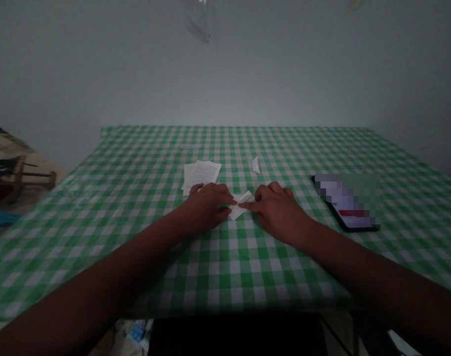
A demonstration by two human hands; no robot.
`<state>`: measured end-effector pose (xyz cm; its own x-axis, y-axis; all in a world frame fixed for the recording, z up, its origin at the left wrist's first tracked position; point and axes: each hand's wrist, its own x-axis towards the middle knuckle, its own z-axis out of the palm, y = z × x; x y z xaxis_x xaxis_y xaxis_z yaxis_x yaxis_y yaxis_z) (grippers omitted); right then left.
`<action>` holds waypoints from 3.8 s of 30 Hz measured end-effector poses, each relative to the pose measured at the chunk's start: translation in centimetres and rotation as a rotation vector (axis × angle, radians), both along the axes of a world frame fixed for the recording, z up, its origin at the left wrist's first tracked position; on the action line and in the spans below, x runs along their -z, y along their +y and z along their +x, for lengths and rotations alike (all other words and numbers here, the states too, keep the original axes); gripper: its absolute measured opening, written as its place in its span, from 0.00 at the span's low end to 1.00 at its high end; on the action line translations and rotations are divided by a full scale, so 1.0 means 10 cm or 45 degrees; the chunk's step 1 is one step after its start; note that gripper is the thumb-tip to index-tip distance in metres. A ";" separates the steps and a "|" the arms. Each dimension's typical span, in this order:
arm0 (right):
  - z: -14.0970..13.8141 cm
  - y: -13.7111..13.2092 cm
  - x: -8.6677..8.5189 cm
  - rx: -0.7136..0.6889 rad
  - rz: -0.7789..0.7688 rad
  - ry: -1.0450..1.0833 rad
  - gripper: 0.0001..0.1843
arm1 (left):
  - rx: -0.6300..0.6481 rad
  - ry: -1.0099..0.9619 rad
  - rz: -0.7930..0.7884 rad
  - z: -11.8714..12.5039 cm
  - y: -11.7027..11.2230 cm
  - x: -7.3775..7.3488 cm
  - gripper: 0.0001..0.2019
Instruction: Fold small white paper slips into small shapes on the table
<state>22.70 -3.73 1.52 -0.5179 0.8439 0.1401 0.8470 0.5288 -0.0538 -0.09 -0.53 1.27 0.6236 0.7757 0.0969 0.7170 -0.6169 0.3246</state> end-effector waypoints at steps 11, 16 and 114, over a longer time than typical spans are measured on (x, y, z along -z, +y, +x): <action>0.26 0.27 -0.10 0.240 0.004 0.017 0.18 | 0.049 0.030 -0.023 0.01 -0.01 -0.07 0.13; 0.20 0.28 -0.04 0.039 0.049 0.277 0.13 | 0.110 0.064 0.047 0.13 -0.10 -0.06 0.12; -0.04 0.14 0.10 0.024 -0.217 0.476 0.15 | 0.126 -0.080 -0.058 0.14 -0.11 -0.05 0.12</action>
<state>22.33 -2.35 0.49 -0.4420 0.8802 0.1730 0.7621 0.4702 -0.4450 1.27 -1.67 1.75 0.6911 0.7152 0.1045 0.6307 -0.6673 0.3961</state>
